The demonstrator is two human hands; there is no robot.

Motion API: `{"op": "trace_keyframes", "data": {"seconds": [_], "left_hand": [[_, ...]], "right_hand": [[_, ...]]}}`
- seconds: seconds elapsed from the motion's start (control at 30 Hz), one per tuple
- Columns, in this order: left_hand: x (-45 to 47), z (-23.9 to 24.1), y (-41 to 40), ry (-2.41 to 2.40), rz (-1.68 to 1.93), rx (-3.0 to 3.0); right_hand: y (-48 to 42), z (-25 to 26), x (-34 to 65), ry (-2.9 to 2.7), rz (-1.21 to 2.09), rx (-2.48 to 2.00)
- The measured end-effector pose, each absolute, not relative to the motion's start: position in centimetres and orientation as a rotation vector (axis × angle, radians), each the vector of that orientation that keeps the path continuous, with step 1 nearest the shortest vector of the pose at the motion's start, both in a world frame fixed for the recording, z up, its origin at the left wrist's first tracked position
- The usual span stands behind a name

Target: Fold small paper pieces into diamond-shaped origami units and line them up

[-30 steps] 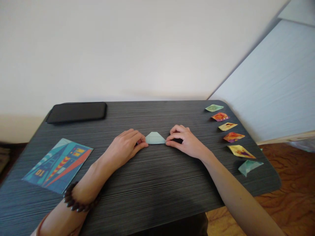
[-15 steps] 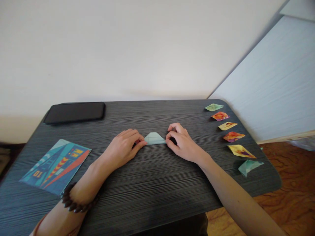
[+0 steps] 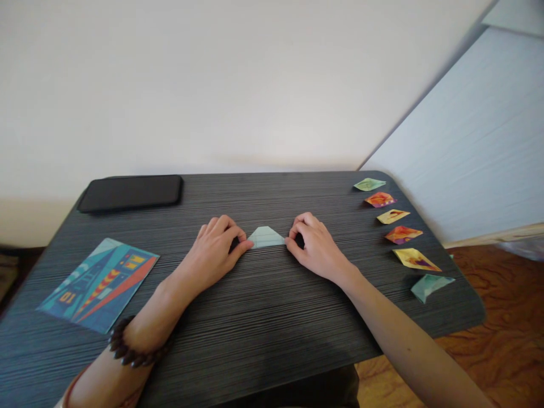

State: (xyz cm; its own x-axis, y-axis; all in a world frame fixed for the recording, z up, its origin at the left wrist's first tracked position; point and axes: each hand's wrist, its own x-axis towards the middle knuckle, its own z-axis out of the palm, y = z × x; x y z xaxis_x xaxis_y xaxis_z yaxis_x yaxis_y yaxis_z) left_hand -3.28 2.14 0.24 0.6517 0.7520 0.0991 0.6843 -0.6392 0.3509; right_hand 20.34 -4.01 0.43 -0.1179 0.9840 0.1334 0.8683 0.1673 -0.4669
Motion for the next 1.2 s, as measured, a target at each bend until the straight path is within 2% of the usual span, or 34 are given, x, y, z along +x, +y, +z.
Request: {"op": "trace_keyframes", "data": {"seconds": [0.53, 0.87, 1.2], "left_hand": [[-3.44, -0.01, 2.02, 1.224, 0.351, 2.525], [-3.28, 0.31, 1.95, 1.25, 0.313, 2.495], [-3.14, 0.31, 1.93, 1.392, 0.322, 2.449]], "right_hand": [[-3.82, 0.3, 21.46, -2.054, 0.545, -1.593], [-3.88, 0.03, 20.96, -2.069, 0.417, -1.657], [-3.36, 0.32, 20.71, -1.968, 0.512, -1.746]]}}
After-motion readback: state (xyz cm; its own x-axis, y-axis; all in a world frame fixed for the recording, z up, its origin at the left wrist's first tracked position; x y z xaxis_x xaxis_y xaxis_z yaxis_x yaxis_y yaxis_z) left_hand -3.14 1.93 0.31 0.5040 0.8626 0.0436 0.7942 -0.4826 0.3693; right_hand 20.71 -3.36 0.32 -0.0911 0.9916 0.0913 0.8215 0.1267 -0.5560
